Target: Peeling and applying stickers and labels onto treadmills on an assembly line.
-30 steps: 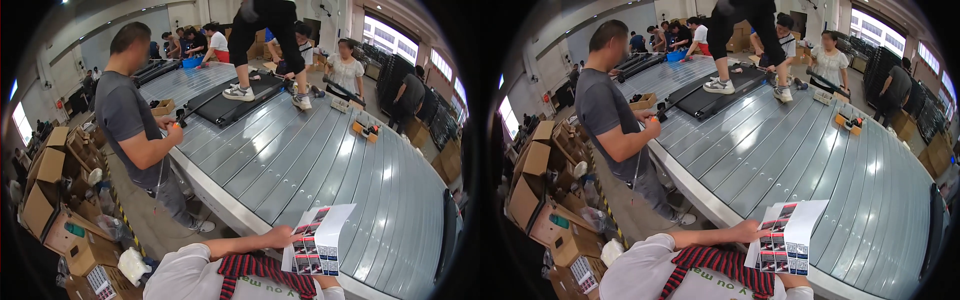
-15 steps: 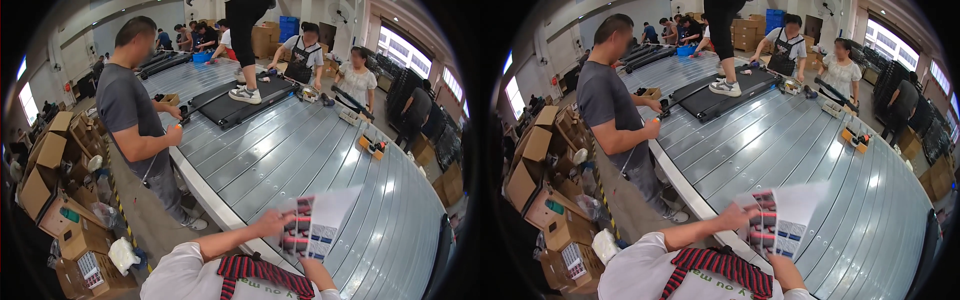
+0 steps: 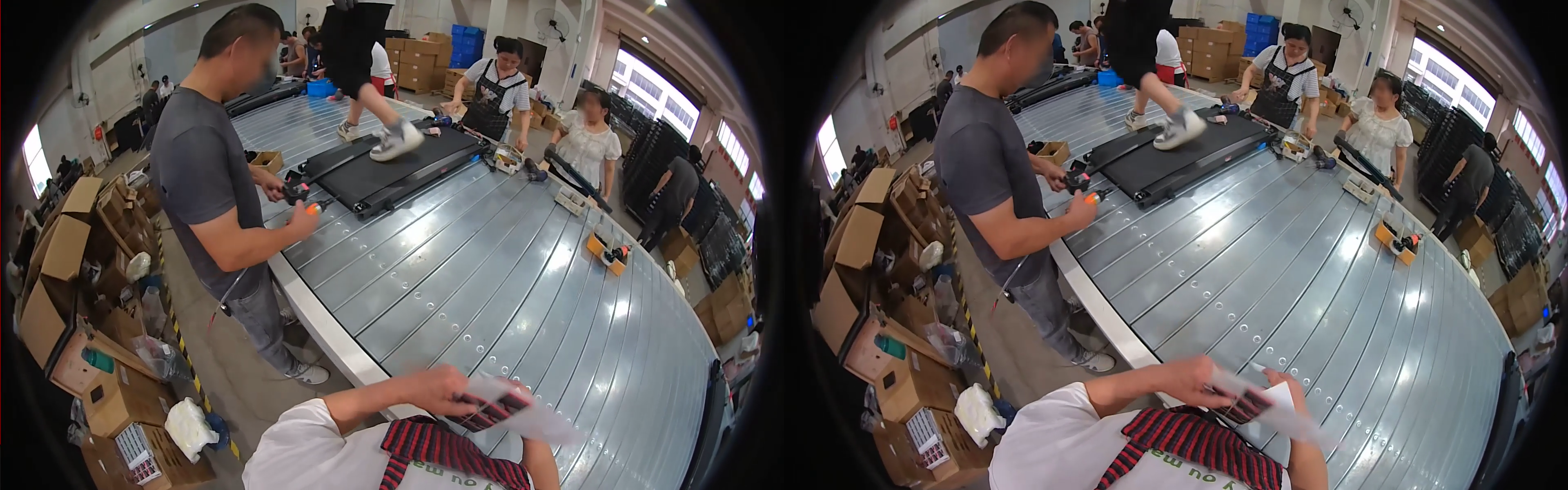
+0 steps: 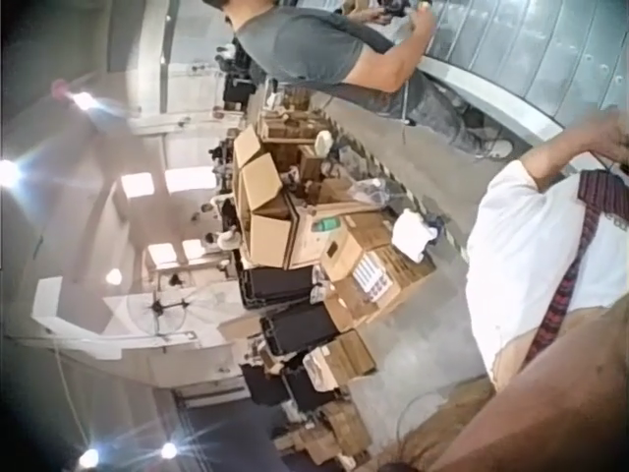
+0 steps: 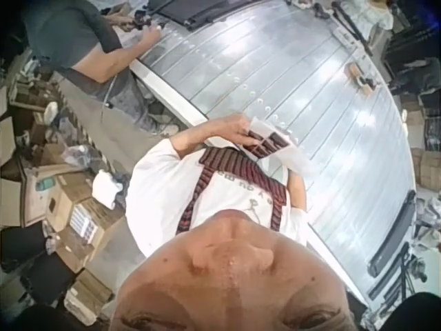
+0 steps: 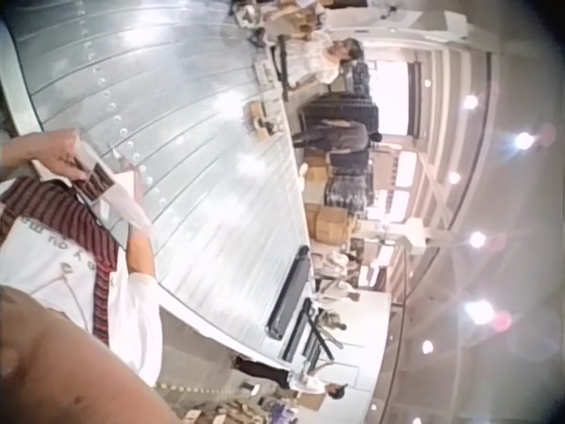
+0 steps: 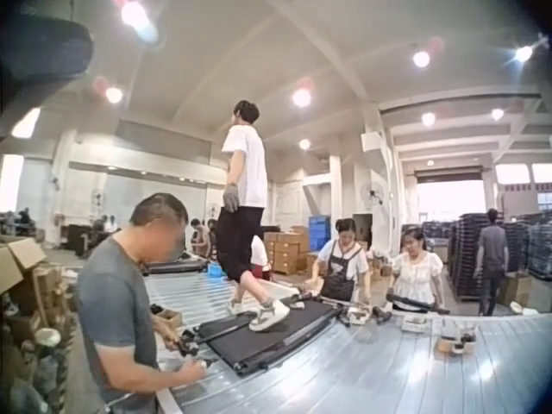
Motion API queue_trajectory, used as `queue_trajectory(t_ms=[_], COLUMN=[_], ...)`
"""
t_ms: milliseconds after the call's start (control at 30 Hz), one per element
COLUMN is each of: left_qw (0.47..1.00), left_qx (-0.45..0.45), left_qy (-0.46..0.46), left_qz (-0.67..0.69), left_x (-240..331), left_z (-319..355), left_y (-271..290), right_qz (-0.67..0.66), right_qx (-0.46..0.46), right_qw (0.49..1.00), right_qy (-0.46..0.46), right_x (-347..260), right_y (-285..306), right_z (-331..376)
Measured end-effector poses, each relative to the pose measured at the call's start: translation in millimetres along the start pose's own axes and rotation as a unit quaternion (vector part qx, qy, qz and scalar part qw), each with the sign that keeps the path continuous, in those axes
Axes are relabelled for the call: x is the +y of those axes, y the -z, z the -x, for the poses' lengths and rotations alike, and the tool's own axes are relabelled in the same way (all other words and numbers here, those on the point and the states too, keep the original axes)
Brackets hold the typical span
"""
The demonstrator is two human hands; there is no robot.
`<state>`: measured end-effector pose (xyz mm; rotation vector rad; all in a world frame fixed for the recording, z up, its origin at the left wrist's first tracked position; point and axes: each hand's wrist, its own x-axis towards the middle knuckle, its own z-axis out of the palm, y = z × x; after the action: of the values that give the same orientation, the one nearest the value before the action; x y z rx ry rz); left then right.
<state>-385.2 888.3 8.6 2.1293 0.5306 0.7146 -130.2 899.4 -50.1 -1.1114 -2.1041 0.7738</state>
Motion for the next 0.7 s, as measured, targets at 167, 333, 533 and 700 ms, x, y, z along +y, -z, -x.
queue_trajectory(t_ms=[167, 333, 533, 700], left_qw=[0.986, 0.96, 0.97, 0.995], left_qx=[0.027, -0.148, -0.147, -0.075], left_qy=[-0.097, 0.043, 0.013, 0.065], left_qz=[0.132, 0.236, 0.192, -0.015], left_x=[-1, -3, -3, -8], left_z=[4, 9, 8, 12], left_y=[6, 4, -13, -25], right_qz=[0.176, 0.252, 0.226, 0.201], right_qx=[-0.05, 0.044, 0.01, -0.056], right_qw=[0.965, 0.952, 0.973, 0.978], right_qy=[-0.186, -0.168, -0.042, -0.003], right_x=[26, 14, -22, -32], right_y=[20, 30, -12, -41], right_z=[0, -10, -15, 1])
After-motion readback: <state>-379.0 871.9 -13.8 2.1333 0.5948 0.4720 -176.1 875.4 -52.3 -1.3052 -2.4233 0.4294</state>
